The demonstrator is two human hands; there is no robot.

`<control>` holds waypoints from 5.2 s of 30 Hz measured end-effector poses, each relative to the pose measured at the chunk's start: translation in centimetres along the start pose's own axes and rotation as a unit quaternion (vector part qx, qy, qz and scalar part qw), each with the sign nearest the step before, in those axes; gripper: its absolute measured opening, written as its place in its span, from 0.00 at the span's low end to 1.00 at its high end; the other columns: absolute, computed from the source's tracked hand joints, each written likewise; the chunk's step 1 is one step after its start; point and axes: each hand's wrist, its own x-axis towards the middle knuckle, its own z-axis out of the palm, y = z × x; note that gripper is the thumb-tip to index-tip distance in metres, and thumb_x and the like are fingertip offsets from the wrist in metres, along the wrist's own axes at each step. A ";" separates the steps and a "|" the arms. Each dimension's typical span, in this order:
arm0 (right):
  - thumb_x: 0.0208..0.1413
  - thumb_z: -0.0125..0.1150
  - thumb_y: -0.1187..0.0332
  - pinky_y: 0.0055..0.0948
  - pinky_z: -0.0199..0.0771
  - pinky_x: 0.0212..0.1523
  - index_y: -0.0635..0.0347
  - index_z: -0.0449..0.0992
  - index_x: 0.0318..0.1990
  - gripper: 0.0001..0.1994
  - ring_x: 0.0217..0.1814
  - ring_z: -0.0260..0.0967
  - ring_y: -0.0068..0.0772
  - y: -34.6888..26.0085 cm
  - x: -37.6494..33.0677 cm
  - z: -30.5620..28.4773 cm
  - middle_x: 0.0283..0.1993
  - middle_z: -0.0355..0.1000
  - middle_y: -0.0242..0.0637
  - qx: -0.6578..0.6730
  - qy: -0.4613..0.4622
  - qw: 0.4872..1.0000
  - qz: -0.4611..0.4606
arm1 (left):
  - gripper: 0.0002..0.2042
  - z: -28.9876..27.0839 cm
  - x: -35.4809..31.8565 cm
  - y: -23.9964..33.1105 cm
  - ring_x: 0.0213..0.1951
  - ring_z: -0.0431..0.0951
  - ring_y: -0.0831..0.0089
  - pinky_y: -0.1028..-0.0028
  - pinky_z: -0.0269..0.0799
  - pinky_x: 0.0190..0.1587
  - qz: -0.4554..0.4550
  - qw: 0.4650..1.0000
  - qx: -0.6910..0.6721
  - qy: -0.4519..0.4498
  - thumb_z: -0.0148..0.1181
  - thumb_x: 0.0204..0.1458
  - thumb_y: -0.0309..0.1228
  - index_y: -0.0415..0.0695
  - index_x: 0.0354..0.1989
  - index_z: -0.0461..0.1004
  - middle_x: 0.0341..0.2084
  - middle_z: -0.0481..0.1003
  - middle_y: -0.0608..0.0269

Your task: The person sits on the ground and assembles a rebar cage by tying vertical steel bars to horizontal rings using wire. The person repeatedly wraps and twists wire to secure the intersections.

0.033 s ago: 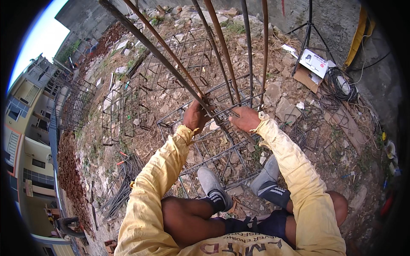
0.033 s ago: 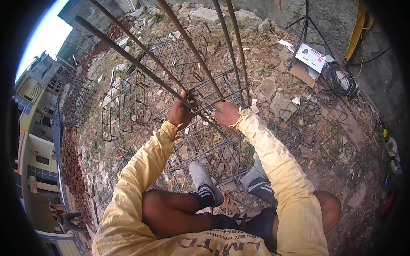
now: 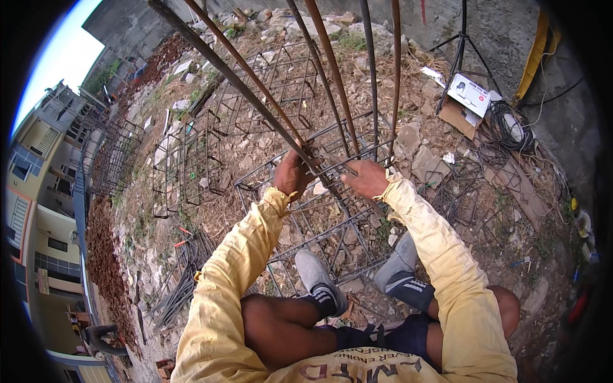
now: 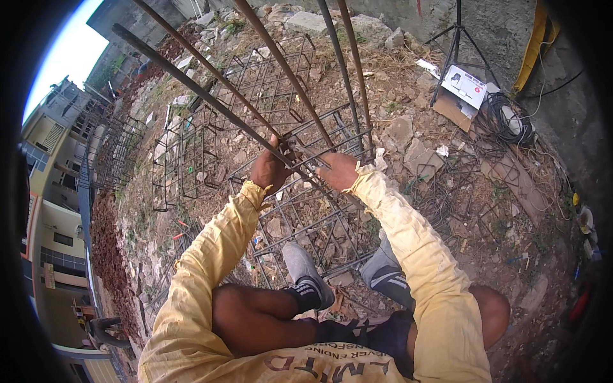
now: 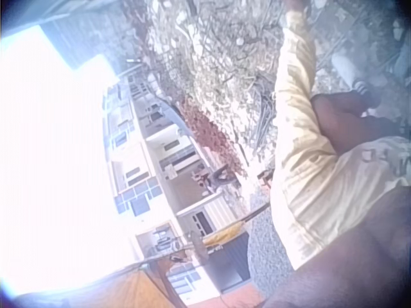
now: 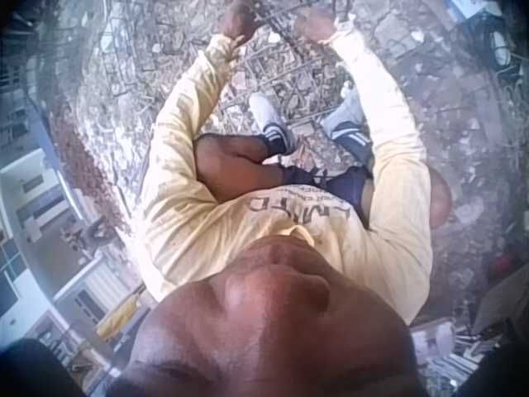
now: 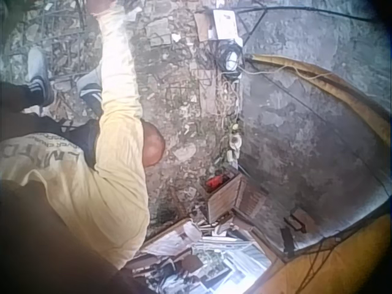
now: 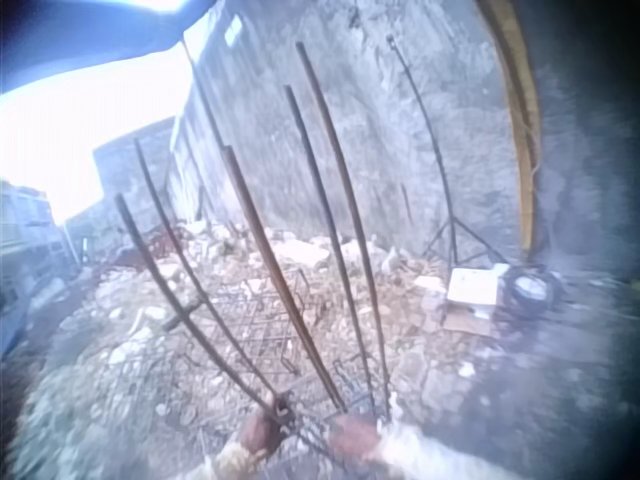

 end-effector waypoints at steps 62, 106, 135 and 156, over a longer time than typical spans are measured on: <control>0.60 0.51 0.44 0.50 0.65 0.57 0.63 0.67 0.56 0.30 0.54 0.69 0.58 0.3 -4.9 4.3 0.56 0.65 0.61 -0.109 0.193 0.969 0.111 | 0.15 -0.6 -0.3 -0.2 0.34 0.68 0.73 0.70 0.65 0.42 0.033 0.997 -0.073 -0.002 0.57 0.60 0.47 0.49 0.43 0.72 0.35 0.68 0.71; 0.51 0.62 0.68 0.59 0.56 0.62 0.54 0.71 0.46 0.14 0.66 0.55 0.54 1.6 -5.2 6.4 0.58 0.65 0.40 -0.259 0.327 0.898 -0.137 | 0.19 -0.2 -0.1 -0.4 0.39 0.68 0.71 0.67 0.66 0.48 0.030 0.997 -0.075 0.019 0.53 0.62 0.46 0.43 0.49 0.70 0.41 0.70 0.64; 0.63 0.50 0.52 0.49 0.68 0.31 0.61 0.70 0.41 0.18 0.35 0.72 0.63 7.0 -1.6 10.5 0.29 0.72 0.54 0.145 0.187 0.968 -0.085 | 0.13 0.1 0.5 -0.5 0.36 0.68 0.74 0.69 0.65 0.42 0.022 0.996 -0.086 0.028 0.57 0.60 0.43 0.49 0.44 0.74 0.35 0.72 0.69; 0.55 0.62 0.50 0.46 0.76 0.37 0.67 0.67 0.53 0.29 0.32 0.74 0.56 4.7 -3.7 5.7 0.37 0.75 0.47 -0.012 0.238 0.969 -0.069 | 0.12 0.5 0.0 -0.1 0.34 0.70 0.76 0.71 0.66 0.38 0.046 0.993 -0.101 0.023 0.57 0.60 0.41 0.48 0.45 0.73 0.34 0.73 0.71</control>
